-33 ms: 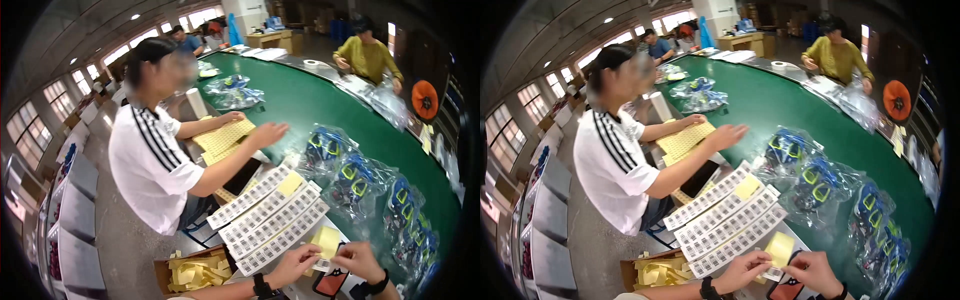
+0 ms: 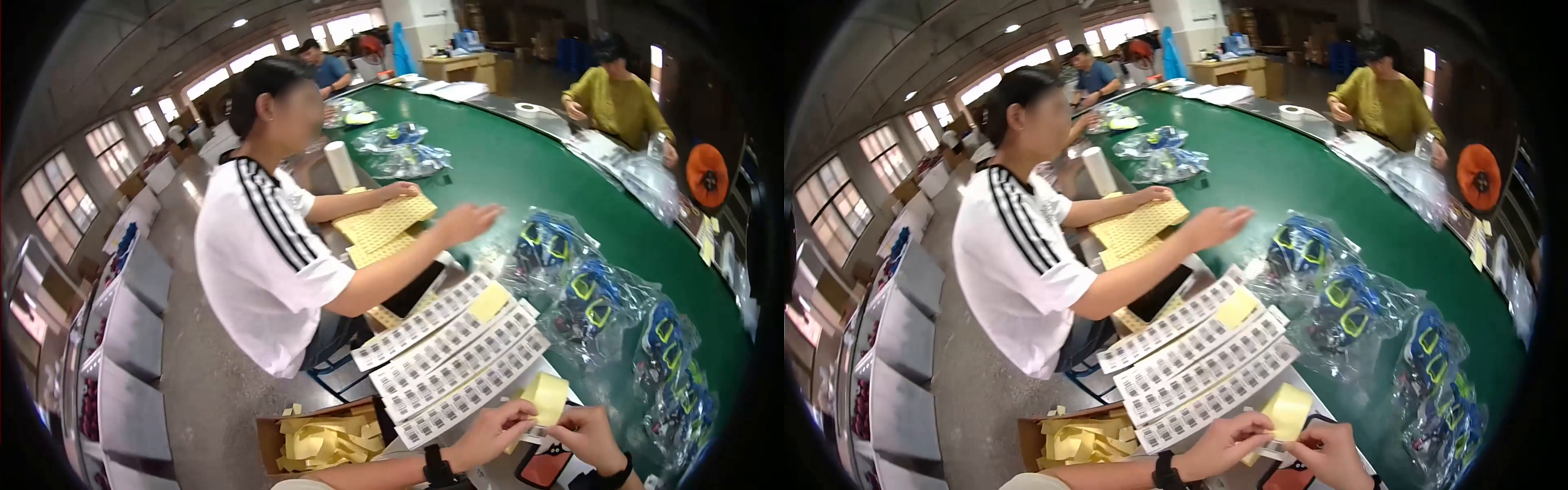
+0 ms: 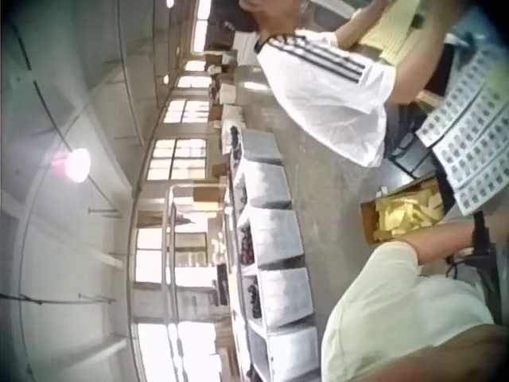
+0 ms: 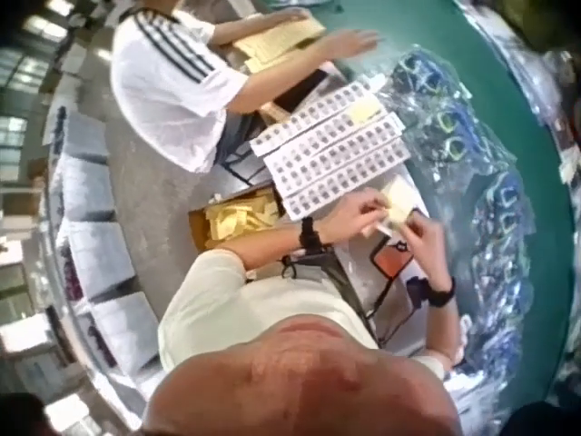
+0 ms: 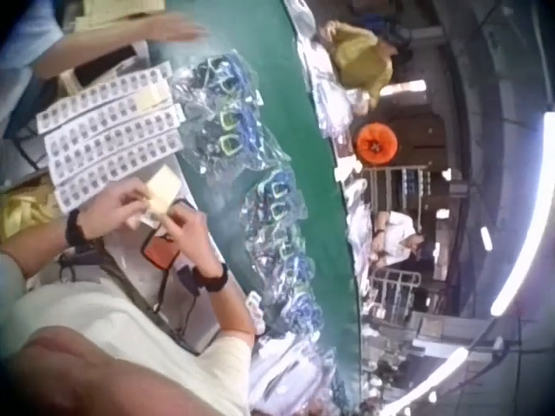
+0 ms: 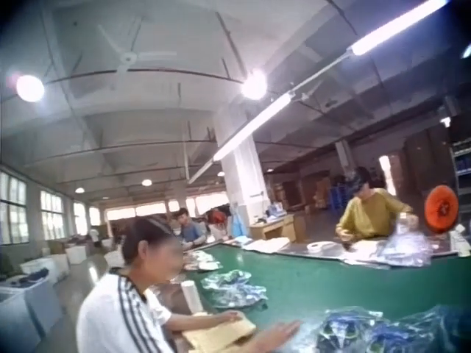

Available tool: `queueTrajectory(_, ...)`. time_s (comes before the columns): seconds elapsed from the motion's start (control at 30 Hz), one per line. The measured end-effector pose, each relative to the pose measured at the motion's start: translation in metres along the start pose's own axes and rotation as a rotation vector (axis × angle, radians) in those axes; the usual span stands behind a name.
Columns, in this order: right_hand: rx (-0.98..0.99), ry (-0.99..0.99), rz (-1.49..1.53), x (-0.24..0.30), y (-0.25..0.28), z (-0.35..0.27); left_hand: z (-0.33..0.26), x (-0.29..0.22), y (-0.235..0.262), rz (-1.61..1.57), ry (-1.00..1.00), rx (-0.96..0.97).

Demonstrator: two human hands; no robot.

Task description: Apply size or barcode labels to shoes or shoe packaging on an assembly line.

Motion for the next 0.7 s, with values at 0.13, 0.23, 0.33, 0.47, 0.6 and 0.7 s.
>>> queueTrajectory(0.13,-0.223,-0.058,0.564,-0.018,-0.001,-0.014,-0.001,-0.031,-0.001,0.025,-0.061,0.031)
queueTrajectory(0.23,-0.234,0.039,0.519,-0.004,-0.010,-0.013,-0.011,-0.060,0.003,0.094,-0.134,0.038)
queueTrajectory(0.33,-0.232,0.083,0.477,0.010,-0.015,-0.013,-0.016,-0.060,0.003,0.123,-0.189,-0.015)
queueTrajectory(0.47,-0.581,0.312,0.279,0.061,0.016,-0.039,-0.020,-0.066,0.006,0.089,-0.183,-0.007)
queueTrajectory(0.6,-0.449,0.354,-0.032,0.082,0.005,-0.048,-0.019,-0.071,0.002,0.057,-0.187,0.020)
queueTrajectory(0.7,-0.496,0.401,-0.059,0.078,0.003,-0.051,-0.019,-0.068,0.004,0.074,-0.210,-0.020)
Point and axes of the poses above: each hand's wrist, its own z-axis towards the middle knuckle, its own y-axis out of the back of the hand, x = y × z, the point moved 10 cm from there along z, towards the middle knuckle, and after that the axes turned 1 degree about x, right-handed, at the moved point
